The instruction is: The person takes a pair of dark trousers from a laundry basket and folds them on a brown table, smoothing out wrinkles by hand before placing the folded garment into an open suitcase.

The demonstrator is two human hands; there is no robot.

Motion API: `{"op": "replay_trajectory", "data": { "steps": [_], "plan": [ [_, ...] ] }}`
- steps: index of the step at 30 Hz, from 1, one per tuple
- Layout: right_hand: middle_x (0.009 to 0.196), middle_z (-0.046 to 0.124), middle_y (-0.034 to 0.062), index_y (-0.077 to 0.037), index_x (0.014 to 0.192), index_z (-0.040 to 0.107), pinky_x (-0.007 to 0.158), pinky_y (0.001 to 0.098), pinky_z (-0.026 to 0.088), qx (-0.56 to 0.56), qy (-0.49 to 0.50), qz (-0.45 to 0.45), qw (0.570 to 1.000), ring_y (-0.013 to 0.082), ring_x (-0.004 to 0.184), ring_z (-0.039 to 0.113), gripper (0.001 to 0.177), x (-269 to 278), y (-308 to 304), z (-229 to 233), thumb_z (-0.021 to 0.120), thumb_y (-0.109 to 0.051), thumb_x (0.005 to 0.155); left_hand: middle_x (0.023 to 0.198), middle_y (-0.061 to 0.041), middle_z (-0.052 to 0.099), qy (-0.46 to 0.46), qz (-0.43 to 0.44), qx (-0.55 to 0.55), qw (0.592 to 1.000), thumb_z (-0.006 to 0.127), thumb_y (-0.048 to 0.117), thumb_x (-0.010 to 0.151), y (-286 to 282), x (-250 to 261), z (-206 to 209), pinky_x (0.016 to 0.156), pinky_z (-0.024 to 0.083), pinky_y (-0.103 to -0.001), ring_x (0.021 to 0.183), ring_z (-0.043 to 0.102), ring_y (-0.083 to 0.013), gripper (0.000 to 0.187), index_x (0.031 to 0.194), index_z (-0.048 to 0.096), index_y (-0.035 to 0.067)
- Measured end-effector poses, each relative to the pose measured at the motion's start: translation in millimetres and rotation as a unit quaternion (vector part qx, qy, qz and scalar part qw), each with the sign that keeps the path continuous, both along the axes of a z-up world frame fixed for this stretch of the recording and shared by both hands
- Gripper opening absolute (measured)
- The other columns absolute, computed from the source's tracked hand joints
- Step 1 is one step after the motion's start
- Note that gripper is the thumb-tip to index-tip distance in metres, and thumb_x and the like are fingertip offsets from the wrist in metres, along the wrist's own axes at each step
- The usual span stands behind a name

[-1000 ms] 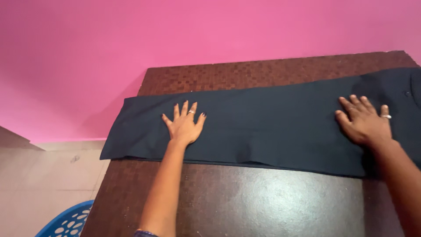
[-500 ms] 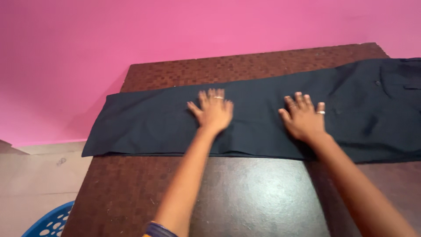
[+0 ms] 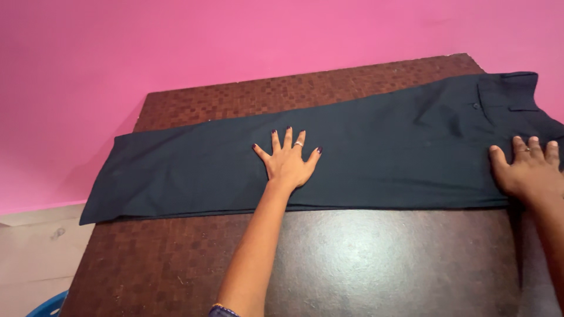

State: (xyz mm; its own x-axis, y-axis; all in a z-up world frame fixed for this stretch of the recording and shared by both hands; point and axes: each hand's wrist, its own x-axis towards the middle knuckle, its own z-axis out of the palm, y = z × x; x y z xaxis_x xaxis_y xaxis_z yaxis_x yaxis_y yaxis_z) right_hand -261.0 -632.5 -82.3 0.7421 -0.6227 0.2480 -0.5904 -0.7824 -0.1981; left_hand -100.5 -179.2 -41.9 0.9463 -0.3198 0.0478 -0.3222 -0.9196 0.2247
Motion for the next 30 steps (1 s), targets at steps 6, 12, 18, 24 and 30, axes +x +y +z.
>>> {"op": "replay_trajectory", "data": {
  "steps": [6,12,18,24,30],
  "plan": [
    [0.171,0.024,0.0216,-0.003,0.16,0.038,0.117,0.0723,0.018,0.021,-0.034,-0.074,0.996,0.0438,0.159,0.011,0.085,-6,2,-6,0.034,-0.062,0.1,0.169,-0.005,0.018,-0.004,0.003,0.003,1.0,0.037,0.066,0.095,-1,0,0,0.111,-0.006,-0.082,0.156,0.006,-0.0387,0.073,0.157,0.036,0.027],
    [0.171,0.008,0.022,0.006,0.158,0.025,0.11,0.0783,0.014,0.105,-0.022,-0.135,0.985,0.0447,0.154,0.002,0.096,10,-26,-26,0.039,-0.063,0.094,0.169,-0.005,0.018,0.003,0.005,0.003,1.0,0.039,0.065,0.095,0,-5,5,0.111,-0.006,-0.082,0.156,0.006,-0.0385,0.073,0.157,0.036,0.027],
    [0.168,0.015,0.0294,0.005,0.151,0.044,0.109,0.0781,0.012,0.062,0.041,-0.115,0.991,0.0549,0.15,0.014,0.082,42,-42,-23,0.048,-0.054,0.094,0.169,-0.006,0.019,-0.003,0.005,0.023,1.0,0.04,0.06,0.095,-3,-5,8,0.112,-0.003,-0.081,0.156,0.009,-0.0377,0.071,0.157,0.036,0.026],
    [0.169,0.022,0.0109,-0.015,0.156,0.037,0.111,0.0809,0.002,0.04,-0.002,0.159,0.986,0.034,0.156,0.013,0.069,104,81,12,0.041,-0.054,0.099,0.167,-0.01,0.026,-0.073,-0.069,0.033,0.994,0.042,0.051,0.095,-5,11,-13,0.121,0.002,-0.069,0.156,0.016,-0.0328,0.069,0.157,0.038,0.021],
    [0.17,0.02,0.0045,-0.022,0.16,0.03,0.117,0.0748,0.001,-0.06,0.093,0.259,0.959,0.0255,0.158,0.013,0.071,136,138,-6,0.034,-0.059,0.099,0.167,-0.008,0.026,-0.04,-0.06,-0.013,0.997,0.044,0.052,0.093,-2,11,-11,0.121,0.004,-0.067,0.156,0.015,-0.0309,0.07,0.156,0.039,0.021]
  ]
}}
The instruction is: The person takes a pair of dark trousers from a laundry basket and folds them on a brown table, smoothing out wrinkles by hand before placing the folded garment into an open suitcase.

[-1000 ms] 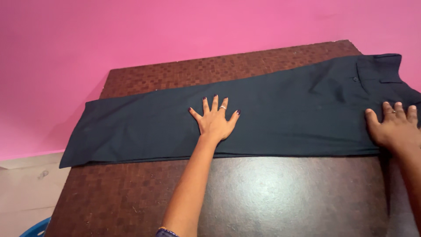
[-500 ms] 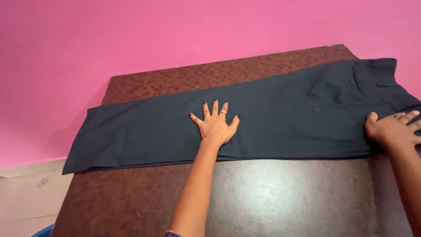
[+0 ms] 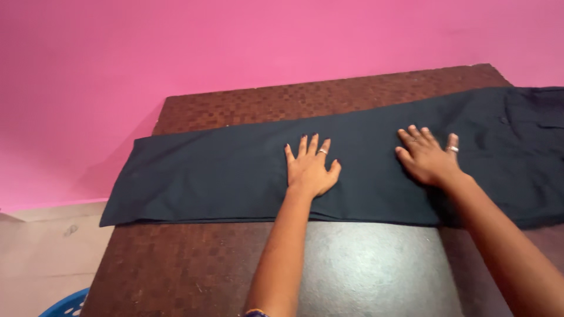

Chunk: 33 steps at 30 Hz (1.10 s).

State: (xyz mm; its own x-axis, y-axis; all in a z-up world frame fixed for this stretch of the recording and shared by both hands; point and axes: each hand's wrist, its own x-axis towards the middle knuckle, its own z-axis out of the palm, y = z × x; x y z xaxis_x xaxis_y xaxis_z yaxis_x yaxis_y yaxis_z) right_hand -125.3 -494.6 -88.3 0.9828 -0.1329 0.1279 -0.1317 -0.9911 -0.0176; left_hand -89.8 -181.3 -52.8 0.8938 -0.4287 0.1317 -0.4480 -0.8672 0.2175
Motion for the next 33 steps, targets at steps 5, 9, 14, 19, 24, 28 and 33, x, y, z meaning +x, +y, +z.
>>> {"op": "replay_trajectory", "data": {
  "steps": [5,9,14,19,24,28,33],
  "plan": [
    [0.171,0.019,0.0042,-0.021,0.16,0.03,0.117,0.0725,0.002,0.075,-0.004,-0.099,0.992,0.025,0.159,0.012,0.082,-6,-38,3,0.033,-0.071,0.096,0.167,-0.009,0.026,0.005,0.002,-0.011,1.0,0.044,0.053,0.093,2,-3,5,0.12,0.003,-0.069,0.156,0.015,-0.0312,0.07,0.156,0.039,0.021],
    [0.17,0.016,0.0067,-0.012,0.16,0.028,0.112,0.0763,-0.003,0.07,0.032,-0.19,0.979,0.0285,0.155,0.01,0.085,17,-54,3,0.038,-0.065,0.094,0.167,-0.009,0.027,-0.008,0.0,-0.012,1.0,0.044,0.053,0.094,1,-2,3,0.121,0.003,-0.068,0.156,0.016,-0.0316,0.07,0.156,0.04,0.021],
    [0.172,0.015,0.0106,-0.014,0.159,0.033,0.114,0.0785,-0.001,0.042,0.058,-0.135,0.988,0.033,0.159,0.007,0.074,68,8,26,0.052,-0.047,0.096,0.167,-0.01,0.028,-0.011,0.004,-0.011,1.0,0.044,0.052,0.095,1,-4,1,0.122,0.004,-0.067,0.156,0.016,-0.0324,0.069,0.156,0.04,0.021],
    [0.171,0.024,0.0069,-0.022,0.156,0.04,0.119,0.0737,0.007,0.065,0.025,0.128,0.989,0.0291,0.161,0.014,0.057,85,135,2,0.045,-0.031,0.1,0.166,-0.008,0.026,-0.007,0.001,-0.003,1.0,0.048,0.051,0.09,2,-1,0,0.12,0.003,-0.067,0.155,0.015,-0.0314,0.076,0.157,0.037,0.018],
    [0.168,0.025,0.0061,-0.02,0.158,0.035,0.122,0.0643,0.009,0.107,-0.011,0.111,0.988,0.0277,0.157,0.016,0.065,73,131,9,0.041,-0.05,0.1,0.167,-0.008,0.027,-0.008,0.005,-0.025,1.0,0.046,0.054,0.093,1,0,-4,0.122,0.003,-0.066,0.156,0.016,-0.0308,0.073,0.156,0.039,0.017],
    [0.168,0.019,0.0067,-0.013,0.159,0.028,0.118,0.066,0.006,0.079,0.019,-0.035,0.996,0.0275,0.156,0.014,0.076,62,125,20,0.043,-0.059,0.1,0.167,-0.008,0.028,-0.016,0.005,-0.029,0.999,0.046,0.054,0.094,0,1,-4,0.122,0.003,-0.067,0.156,0.016,-0.0314,0.073,0.156,0.039,0.017],
    [0.164,0.035,0.0093,-0.011,0.155,0.042,0.12,0.0645,0.011,0.155,-0.074,0.023,0.985,0.0289,0.154,0.027,0.061,64,151,1,0.041,-0.042,0.102,0.166,-0.009,0.029,-0.014,0.013,-0.025,1.0,0.048,0.052,0.091,1,-1,5,0.121,0.002,-0.068,0.156,0.017,-0.0317,0.074,0.155,0.041,0.015]
  ]
}}
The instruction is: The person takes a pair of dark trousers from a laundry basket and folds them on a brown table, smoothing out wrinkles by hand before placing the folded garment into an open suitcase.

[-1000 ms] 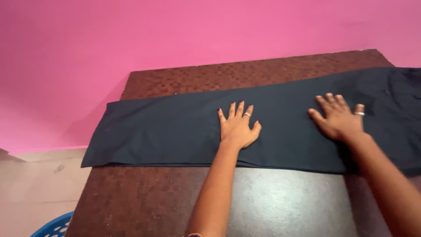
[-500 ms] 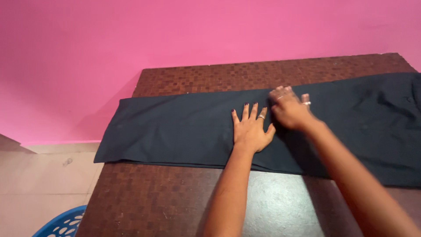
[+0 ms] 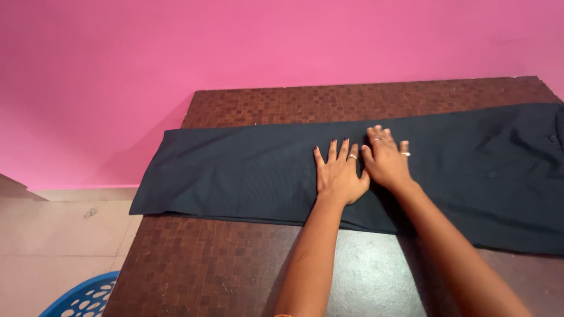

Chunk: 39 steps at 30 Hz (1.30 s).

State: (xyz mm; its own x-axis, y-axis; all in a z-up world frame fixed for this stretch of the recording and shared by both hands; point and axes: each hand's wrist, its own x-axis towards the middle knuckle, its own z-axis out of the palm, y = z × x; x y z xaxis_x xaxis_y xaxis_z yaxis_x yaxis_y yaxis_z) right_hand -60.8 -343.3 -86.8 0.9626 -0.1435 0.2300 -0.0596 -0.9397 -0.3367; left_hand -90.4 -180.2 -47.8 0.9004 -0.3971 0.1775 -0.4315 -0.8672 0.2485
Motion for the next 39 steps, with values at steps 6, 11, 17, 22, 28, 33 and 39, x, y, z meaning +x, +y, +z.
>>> {"op": "replay_trajectory", "data": {
  "steps": [6,11,17,22,28,33,39],
  "plan": [
    [0.159,0.046,0.0093,-0.012,0.146,0.055,0.124,0.0594,0.016,0.022,-0.042,0.029,0.998,0.0297,0.153,0.034,0.049,-13,9,0,0.039,-0.035,0.106,0.164,-0.012,0.03,0.024,0.053,0.007,0.998,0.047,0.05,0.093,5,-9,4,0.119,0.001,-0.07,0.154,0.017,-0.0396,0.07,0.153,0.042,0.015],
    [0.157,0.046,0.011,-0.01,0.146,0.054,0.121,0.0593,0.018,-0.021,-0.052,0.024,0.998,0.0308,0.15,0.034,0.053,-18,17,3,0.043,-0.039,0.103,0.165,-0.008,0.036,-0.008,0.017,-0.021,1.0,0.042,0.044,0.098,14,11,-13,0.124,0.012,-0.063,0.154,0.024,-0.0385,0.06,0.154,0.048,0.022],
    [0.157,0.047,0.0117,-0.01,0.147,0.054,0.12,0.0597,0.02,-0.048,-0.063,0.021,0.997,0.031,0.149,0.036,0.054,-19,19,2,0.043,-0.035,0.1,0.168,0.002,0.023,0.065,0.027,0.067,0.995,0.03,0.055,0.101,70,46,0,0.116,0.004,-0.079,0.156,0.015,-0.0271,0.063,0.158,0.033,0.027],
    [0.158,0.047,0.0111,-0.009,0.147,0.054,0.121,0.0588,0.02,-0.046,-0.058,0.015,0.997,0.0311,0.15,0.035,0.053,-21,23,7,0.043,-0.032,0.1,0.171,0.004,0.012,0.106,0.098,0.089,0.986,0.028,0.061,0.1,135,79,9,0.117,0.0,-0.076,0.158,0.006,-0.0283,0.069,0.162,0.023,0.031],
    [0.158,0.046,0.0101,-0.01,0.147,0.053,0.122,0.0581,0.019,-0.041,-0.048,0.012,0.998,0.0299,0.15,0.035,0.055,-21,25,10,0.042,-0.033,0.099,0.172,0.005,0.007,0.12,0.171,0.097,0.973,0.028,0.067,0.097,194,104,9,0.119,-0.001,-0.073,0.159,0.001,-0.0288,0.075,0.163,0.017,0.033],
    [0.159,0.044,0.0104,-0.01,0.148,0.052,0.122,0.057,0.018,-0.045,-0.042,0.014,0.998,0.0294,0.15,0.033,0.056,-21,25,12,0.042,-0.034,0.099,0.173,0.004,0.005,0.126,0.22,0.094,0.963,0.027,0.071,0.096,234,117,6,0.12,-0.002,-0.072,0.159,0.0,-0.0283,0.079,0.163,0.015,0.032],
    [0.159,0.044,0.0103,-0.01,0.149,0.052,0.122,0.0568,0.018,-0.04,-0.032,0.013,0.999,0.029,0.151,0.032,0.055,-22,27,15,0.042,-0.034,0.1,0.172,0.0,0.008,0.108,0.273,0.081,0.953,0.028,0.069,0.097,281,125,-2,0.12,-0.003,-0.07,0.158,0.003,-0.03,0.081,0.164,0.014,0.024]
  ]
}}
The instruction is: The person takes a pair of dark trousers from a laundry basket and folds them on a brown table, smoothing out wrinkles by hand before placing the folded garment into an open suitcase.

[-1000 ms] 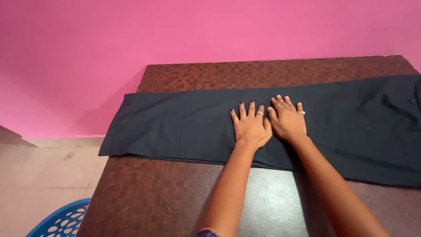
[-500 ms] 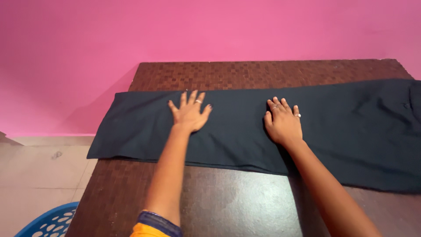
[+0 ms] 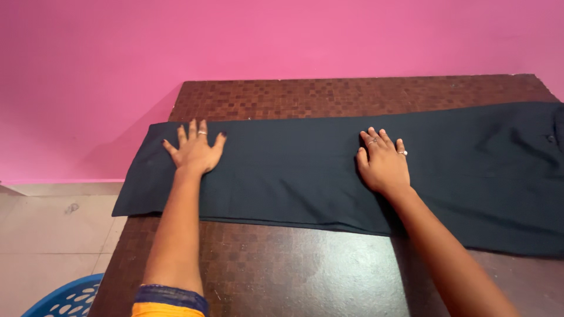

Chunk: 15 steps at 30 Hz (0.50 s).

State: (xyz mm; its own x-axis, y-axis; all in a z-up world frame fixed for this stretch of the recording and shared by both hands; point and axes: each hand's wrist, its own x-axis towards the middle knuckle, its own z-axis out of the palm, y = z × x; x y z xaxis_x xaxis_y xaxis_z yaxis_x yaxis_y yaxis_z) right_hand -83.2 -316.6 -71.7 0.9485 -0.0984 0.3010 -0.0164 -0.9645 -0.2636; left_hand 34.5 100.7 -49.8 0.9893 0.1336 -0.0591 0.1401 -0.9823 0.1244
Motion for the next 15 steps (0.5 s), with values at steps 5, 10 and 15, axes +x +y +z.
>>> {"op": "replay_trajectory", "data": {
  "steps": [5,10,15],
  "plan": [
    [0.159,0.046,0.0105,-0.01,0.147,0.054,0.122,0.0574,0.019,-0.003,-0.017,-0.001,1.0,0.0295,0.151,0.035,0.054,0,-1,-4,0.043,-0.033,0.099,0.168,-0.01,0.03,-0.175,-0.006,0.022,0.984,0.041,0.048,0.101,12,0,-18,0.121,0.003,-0.071,0.157,0.018,-0.034,0.076,0.163,0.025,0.007],
    [0.157,0.046,0.0134,-0.009,0.146,0.055,0.119,0.0591,0.019,0.007,-0.021,0.007,1.0,0.0323,0.148,0.035,0.055,1,0,-6,0.045,-0.033,0.097,0.16,-0.016,0.041,-0.254,-0.07,0.001,0.965,0.045,0.041,0.099,-18,-22,-18,0.117,0.005,-0.072,0.152,0.025,-0.0367,0.074,0.159,0.029,-0.001],
    [0.159,0.046,0.0136,-0.007,0.148,0.054,0.121,0.0592,0.02,-0.008,-0.038,0.02,0.999,0.033,0.151,0.035,0.055,4,-8,-12,0.043,-0.032,0.1,0.165,-0.019,0.029,-0.164,-0.135,-0.11,0.971,0.039,0.053,0.102,-84,-63,-14,0.119,0.0,-0.071,0.155,0.017,-0.0362,0.081,0.158,0.026,-0.004]
  ]
}}
